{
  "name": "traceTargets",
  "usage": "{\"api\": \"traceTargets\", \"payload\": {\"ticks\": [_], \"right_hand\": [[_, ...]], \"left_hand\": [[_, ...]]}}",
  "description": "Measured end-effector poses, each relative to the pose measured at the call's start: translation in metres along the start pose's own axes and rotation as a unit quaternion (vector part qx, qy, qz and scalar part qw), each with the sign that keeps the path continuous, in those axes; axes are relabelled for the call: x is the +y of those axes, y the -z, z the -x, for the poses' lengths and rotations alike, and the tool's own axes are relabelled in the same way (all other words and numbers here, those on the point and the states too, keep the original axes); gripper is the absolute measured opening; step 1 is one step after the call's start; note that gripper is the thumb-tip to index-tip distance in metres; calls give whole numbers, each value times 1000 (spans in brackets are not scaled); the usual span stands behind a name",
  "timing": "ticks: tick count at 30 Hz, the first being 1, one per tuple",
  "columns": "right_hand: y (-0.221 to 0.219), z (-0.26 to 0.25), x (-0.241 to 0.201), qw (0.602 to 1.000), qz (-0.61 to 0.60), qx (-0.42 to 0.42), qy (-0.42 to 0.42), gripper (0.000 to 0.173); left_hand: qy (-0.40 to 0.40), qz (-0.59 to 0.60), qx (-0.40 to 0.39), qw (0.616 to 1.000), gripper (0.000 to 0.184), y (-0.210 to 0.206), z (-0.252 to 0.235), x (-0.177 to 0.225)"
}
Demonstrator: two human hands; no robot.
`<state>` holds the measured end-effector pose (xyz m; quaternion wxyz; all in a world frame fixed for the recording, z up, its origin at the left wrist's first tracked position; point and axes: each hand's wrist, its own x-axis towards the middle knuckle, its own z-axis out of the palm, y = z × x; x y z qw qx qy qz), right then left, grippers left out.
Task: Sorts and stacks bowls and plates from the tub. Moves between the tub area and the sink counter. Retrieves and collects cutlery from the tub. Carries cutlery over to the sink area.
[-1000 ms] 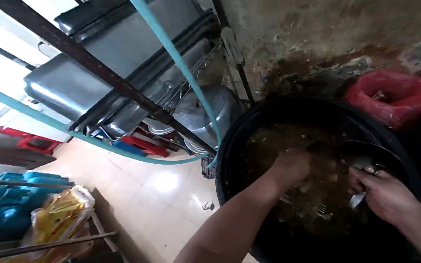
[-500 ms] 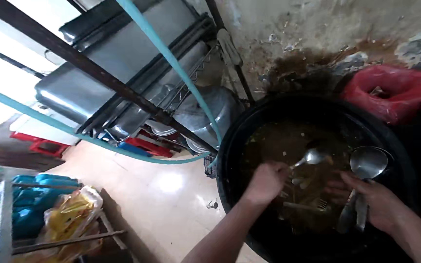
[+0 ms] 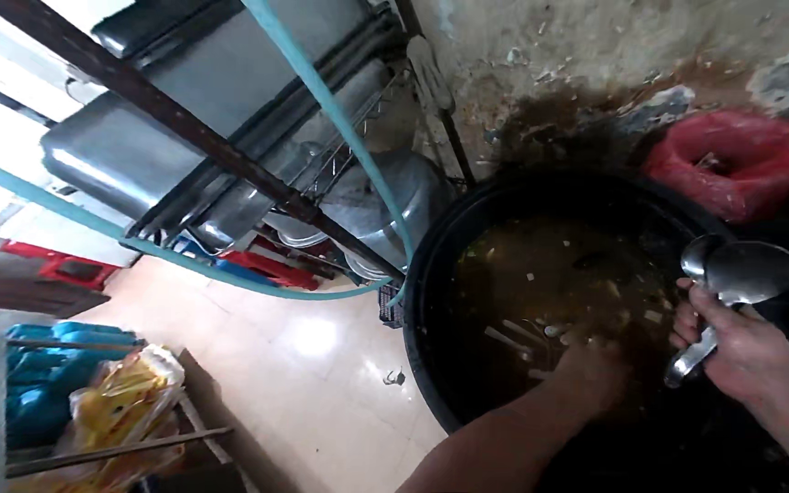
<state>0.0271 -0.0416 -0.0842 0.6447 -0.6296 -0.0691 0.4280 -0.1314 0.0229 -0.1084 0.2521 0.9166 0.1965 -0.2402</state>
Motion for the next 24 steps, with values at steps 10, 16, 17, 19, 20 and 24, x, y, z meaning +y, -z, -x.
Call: {"api": "traceTargets", "payload": {"ticks": [10, 16, 17, 19, 20, 24], "right_hand": [[-1, 6, 1, 999, 32, -6, 2, 25], [-3, 7, -3, 995, -14, -51, -79, 27], [-2, 6, -3, 992, -36, -73, -91, 29], [0, 4, -1, 988, -59, -105, -101, 33], [-1, 4, -1, 989, -53, -93, -99, 31], [-1, 0, 1, 997, -21, -18, -70, 21]], "left_hand": [[59, 147, -51, 986, 40, 39, 1, -25], [43, 502, 35, 863, 29, 106, 16, -16], [40, 547, 56, 834, 31, 110, 13, -8], [64, 596, 94, 795, 33, 110, 2, 2], [76, 589, 102, 798, 34, 110, -1, 4], [100, 288, 33, 952, 47, 95, -3, -14]]}}
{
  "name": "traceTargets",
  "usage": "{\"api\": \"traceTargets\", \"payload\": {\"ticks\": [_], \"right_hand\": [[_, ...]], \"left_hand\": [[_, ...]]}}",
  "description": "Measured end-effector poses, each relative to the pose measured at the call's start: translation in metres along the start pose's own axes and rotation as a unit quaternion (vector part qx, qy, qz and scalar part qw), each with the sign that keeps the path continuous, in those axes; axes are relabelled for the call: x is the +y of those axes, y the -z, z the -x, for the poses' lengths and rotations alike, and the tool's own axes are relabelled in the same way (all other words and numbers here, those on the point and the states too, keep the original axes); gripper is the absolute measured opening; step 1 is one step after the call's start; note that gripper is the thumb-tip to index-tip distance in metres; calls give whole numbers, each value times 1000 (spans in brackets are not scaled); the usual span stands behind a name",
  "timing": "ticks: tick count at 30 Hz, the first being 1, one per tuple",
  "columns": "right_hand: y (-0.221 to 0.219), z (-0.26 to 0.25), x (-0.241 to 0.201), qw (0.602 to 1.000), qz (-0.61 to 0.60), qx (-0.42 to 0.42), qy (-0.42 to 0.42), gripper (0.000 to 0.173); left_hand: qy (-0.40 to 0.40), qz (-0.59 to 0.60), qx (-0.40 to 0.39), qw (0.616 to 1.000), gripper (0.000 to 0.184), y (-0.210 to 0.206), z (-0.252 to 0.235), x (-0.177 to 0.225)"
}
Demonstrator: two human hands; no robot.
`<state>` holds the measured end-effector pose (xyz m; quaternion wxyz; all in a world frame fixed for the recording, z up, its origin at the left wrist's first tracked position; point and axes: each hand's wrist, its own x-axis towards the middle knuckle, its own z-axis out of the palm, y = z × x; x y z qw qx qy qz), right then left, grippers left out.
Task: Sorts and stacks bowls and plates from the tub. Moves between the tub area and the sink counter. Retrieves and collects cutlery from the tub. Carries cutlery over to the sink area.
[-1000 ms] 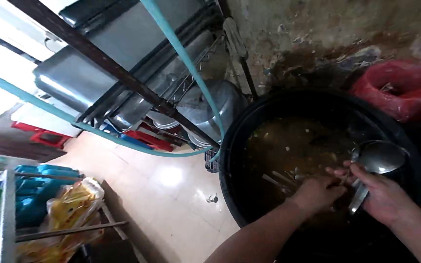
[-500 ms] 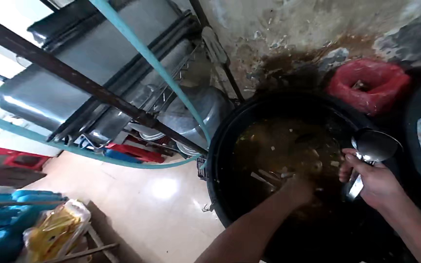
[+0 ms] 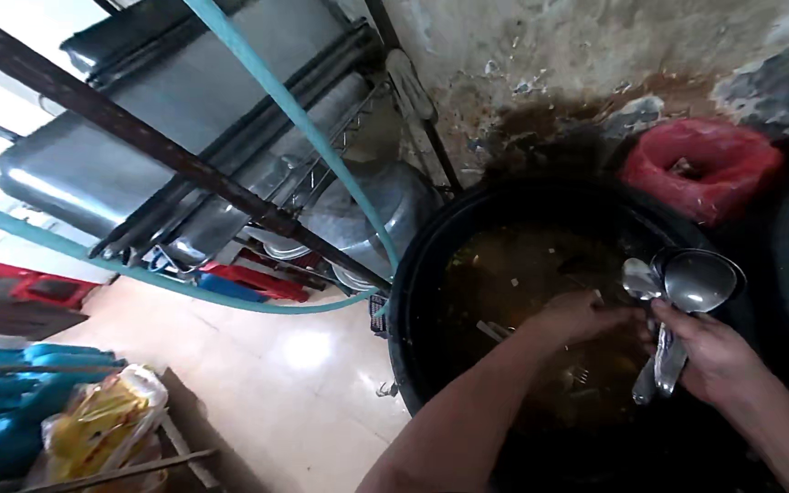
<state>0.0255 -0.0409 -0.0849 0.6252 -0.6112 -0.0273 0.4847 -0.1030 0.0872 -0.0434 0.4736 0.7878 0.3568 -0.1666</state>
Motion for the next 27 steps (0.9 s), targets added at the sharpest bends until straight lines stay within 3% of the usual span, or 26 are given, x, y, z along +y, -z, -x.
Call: {"api": "traceTargets", "payload": {"ticks": [1, 3, 7, 11, 13, 16, 18, 20, 22, 23, 25, 27], "right_hand": [[2, -1, 1, 1000, -10, -4, 12, 20], [4, -1, 3, 999, -28, -3, 20, 15], [0, 2, -3, 1000, -26, 1, 0, 21], [-1, 7, -6, 1000, -18, -21, -5, 23], [2, 7, -5, 998, 0, -62, 6, 23], [0, 10, -4, 996, 32, -81, 7, 19], [3, 12, -3, 996, 32, -81, 4, 19], [10, 5, 0, 995, 14, -91, 45, 25], [15, -1, 5, 994, -21, -73, 82, 29], [17, -3, 7, 993, -36, -70, 92, 28], [17, -4, 9, 991, -48, -69, 108, 28], [15, -3, 10, 991, -42, -65, 107, 34]], "left_hand": [[18, -133, -31, 990, 46, -8, 4, -9], [60, -278, -91, 954, 41, -33, 24, -26], [109, -321, -122, 933, 37, -65, 39, -51], [-16, -341, -82, 936, 25, -40, 69, -40], [-84, -325, -61, 940, 32, -16, 79, -18], [-97, -206, -67, 972, 34, 25, 69, 37], [-55, -89, -64, 992, 34, 44, 44, 60], [-31, 68, -56, 996, 42, 57, 13, 63], [-32, 243, -31, 969, 59, 51, -16, 49], [-33, 251, -10, 967, 62, 44, -24, 41], [-24, 63, 35, 997, 42, 17, -37, 23], [3, -152, 36, 988, 39, -23, -58, -3]]}}
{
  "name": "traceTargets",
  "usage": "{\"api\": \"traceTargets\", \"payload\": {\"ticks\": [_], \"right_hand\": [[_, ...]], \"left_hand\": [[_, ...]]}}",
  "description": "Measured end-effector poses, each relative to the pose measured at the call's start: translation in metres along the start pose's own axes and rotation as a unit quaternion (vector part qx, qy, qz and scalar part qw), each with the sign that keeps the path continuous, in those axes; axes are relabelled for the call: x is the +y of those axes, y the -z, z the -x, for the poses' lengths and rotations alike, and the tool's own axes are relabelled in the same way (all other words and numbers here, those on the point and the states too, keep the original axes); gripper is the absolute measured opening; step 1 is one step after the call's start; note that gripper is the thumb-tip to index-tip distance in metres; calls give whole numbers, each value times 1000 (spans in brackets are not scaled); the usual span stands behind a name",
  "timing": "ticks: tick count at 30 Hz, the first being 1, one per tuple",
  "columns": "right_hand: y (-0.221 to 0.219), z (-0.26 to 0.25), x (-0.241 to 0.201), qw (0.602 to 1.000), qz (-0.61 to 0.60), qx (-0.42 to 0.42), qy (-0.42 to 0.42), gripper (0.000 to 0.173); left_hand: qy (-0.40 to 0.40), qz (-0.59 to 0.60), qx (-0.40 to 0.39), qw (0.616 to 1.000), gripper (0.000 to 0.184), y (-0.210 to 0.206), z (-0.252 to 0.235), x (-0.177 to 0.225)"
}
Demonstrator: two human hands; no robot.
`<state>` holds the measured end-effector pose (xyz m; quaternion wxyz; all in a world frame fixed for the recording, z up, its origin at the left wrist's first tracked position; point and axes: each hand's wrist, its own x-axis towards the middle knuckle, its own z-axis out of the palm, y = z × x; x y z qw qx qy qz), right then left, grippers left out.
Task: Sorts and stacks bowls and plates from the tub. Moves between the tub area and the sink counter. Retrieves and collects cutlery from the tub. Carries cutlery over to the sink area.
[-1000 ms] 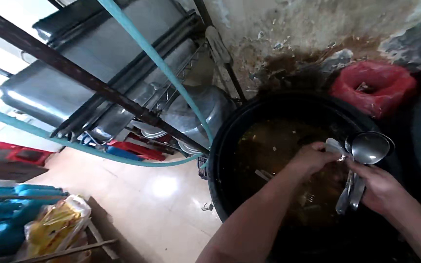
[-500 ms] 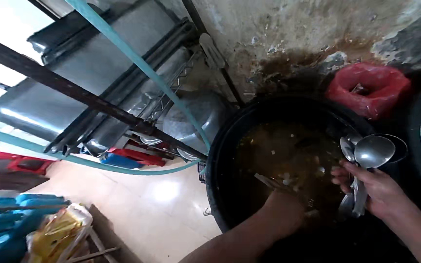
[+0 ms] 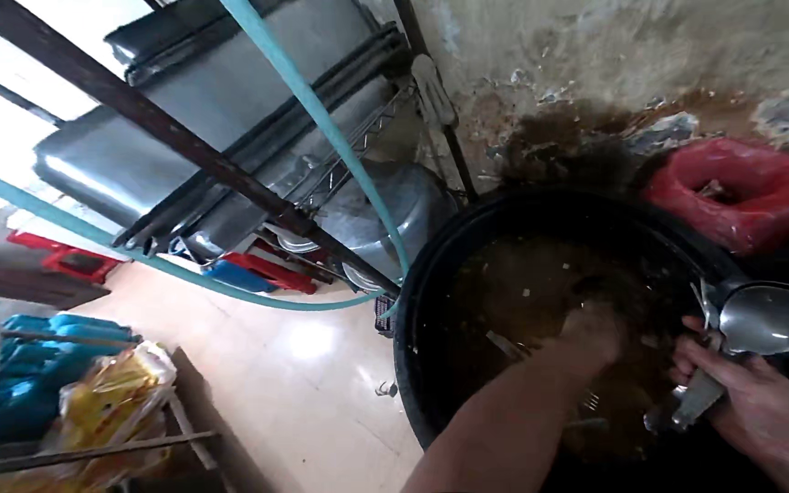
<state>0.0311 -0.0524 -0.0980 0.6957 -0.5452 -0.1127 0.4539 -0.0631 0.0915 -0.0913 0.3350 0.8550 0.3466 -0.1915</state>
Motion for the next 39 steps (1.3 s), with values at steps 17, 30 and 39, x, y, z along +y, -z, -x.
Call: {"api": "traceTargets", "payload": {"ticks": [17, 30, 39], "right_hand": [[-14, 13, -11, 984, 147, 98, 24, 6], [-13, 11, -6, 990, 101, 93, 28, 16], [-9, 14, -8, 998, 47, 38, -33, 24]], "left_hand": [[-51, 2, 113, 992, 35, -11, -48, 18], [-193, 133, 37, 972, 21, 64, 26, -27], [-277, 167, 122, 938, 20, 86, 35, 29]]}}
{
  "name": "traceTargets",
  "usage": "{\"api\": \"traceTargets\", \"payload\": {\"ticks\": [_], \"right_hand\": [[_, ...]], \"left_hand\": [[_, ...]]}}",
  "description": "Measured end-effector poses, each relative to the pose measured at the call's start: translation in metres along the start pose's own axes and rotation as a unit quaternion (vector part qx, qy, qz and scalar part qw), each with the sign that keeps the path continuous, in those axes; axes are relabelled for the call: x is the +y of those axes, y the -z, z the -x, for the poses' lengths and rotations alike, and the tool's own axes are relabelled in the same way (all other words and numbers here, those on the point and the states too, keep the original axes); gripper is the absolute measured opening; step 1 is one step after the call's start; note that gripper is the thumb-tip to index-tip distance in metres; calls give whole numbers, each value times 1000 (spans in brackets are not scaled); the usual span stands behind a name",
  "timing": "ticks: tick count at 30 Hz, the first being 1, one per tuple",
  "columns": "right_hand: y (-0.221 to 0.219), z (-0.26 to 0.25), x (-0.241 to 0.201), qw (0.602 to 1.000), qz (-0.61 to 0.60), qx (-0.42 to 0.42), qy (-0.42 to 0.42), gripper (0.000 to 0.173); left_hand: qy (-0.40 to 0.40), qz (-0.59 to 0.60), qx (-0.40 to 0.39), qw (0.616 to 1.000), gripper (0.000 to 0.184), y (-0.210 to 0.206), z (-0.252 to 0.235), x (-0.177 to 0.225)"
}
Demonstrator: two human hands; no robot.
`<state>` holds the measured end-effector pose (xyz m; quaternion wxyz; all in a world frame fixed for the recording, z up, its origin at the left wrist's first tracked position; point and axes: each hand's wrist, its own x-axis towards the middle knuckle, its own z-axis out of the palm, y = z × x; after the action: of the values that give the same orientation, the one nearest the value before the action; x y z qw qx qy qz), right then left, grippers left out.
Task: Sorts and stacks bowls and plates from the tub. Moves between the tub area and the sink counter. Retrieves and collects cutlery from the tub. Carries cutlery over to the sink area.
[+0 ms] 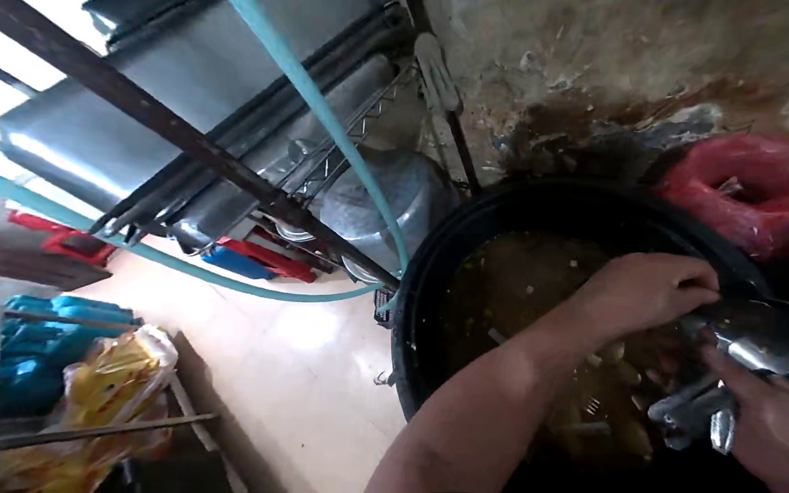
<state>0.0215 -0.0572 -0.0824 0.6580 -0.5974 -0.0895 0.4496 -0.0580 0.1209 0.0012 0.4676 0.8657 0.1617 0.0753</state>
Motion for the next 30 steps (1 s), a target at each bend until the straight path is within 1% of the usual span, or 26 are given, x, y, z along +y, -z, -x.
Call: {"api": "traceTargets", "payload": {"ticks": [2, 3, 4, 5, 6, 7, 8, 9, 11, 13, 14, 16, 18, 20, 21, 22, 23, 24, 25, 26, 27, 28, 29, 30], "right_hand": [[0, -2, 2, 1000, 23, 21, 3, 17], [1, -4, 6, 999, 28, 27, 10, 18], [0, -5, 8, 999, 28, 33, 17, 21], [-1, -6, 7, 999, 26, 44, 18, 20], [-3, -7, 7, 998, 23, 54, 16, 15], [-4, -8, 6, 998, 24, 60, 13, 14], [-6, -7, 5, 998, 30, 63, 9, 15], [-7, -7, 3, 997, 31, 63, 5, 18], [-9, -9, 3, 998, 15, 67, 2, 22], [-8, -12, 6, 997, 2, 77, 0, 25], [-8, -14, 7, 996, -3, 85, -2, 25], [-7, -15, 6, 996, -9, 84, -19, 23], [-4, -15, 7, 999, -14, 36, -29, 18], [1, -15, 8, 999, -30, -29, -30, 25], [2, -13, 6, 998, -45, -43, -30, 27], [2, -11, 3, 997, -56, -39, -36, 26], [0, -9, 1, 998, -53, -19, -38, 22], [0, -9, 2, 998, -46, -3, -35, 19], [1, -10, 5, 999, -42, 0, -23, 17], [1, -12, 7, 999, -42, -3, -13, 17], [1, -13, 8, 999, -41, -1, -5, 19], [0, -14, 8, 999, -35, 8, -3, 16], [-2, -14, 7, 999, -25, 19, -2, 11], [-4, -12, 6, 999, -13, 30, -1, 9]], "left_hand": [[89, 146, -2, 985, 28, -8, -4, -12], [127, 182, -15, 975, 33, -14, -5, -24], [148, 151, -32, 977, 36, -23, -4, -40], [152, 62, -59, 985, 34, -36, -3, -59], [148, -52, -94, 983, 31, -52, 0, -76], [150, -154, -128, 968, 30, -67, 6, -89], [154, -223, -156, 950, 30, -77, 11, -96], [150, -258, -172, 939, 31, -82, 13, -100], [123, -273, -170, 939, 32, -76, 15, -102], [77, -235, -161, 955, 30, -55, 13, -98], [60, -210, -165, 962, 28, -41, 11, -88], [33, -161, -166, 972, 24, -11, 10, -49], [-12, -144, -139, 980, 22, 4, 9, -10], [-41, -141, -81, 986, 21, 5, 4, 11], [-38, -120, -45, 991, 21, 2, 1, 11], [-11, -73, -17, 997, 23, -1, -2, 7], [30, -2, 3, 1000, 26, -6, -3, 0], [72, 67, 14, 995, 30, -15, -2, -12], [104, 93, 5, 990, 33, -26, 2, -28], [123, 56, -28, 990, 32, -42, 9, -47], [126, -34, -84, 988, 31, -61, 16, -66], [121, -125, -139, 975, 33, -81, 25, -82], [119, -189, -182, 958, 34, -95, 32, -93], [105, -225, -196, 949, 32, -105, 36, -102]]}}
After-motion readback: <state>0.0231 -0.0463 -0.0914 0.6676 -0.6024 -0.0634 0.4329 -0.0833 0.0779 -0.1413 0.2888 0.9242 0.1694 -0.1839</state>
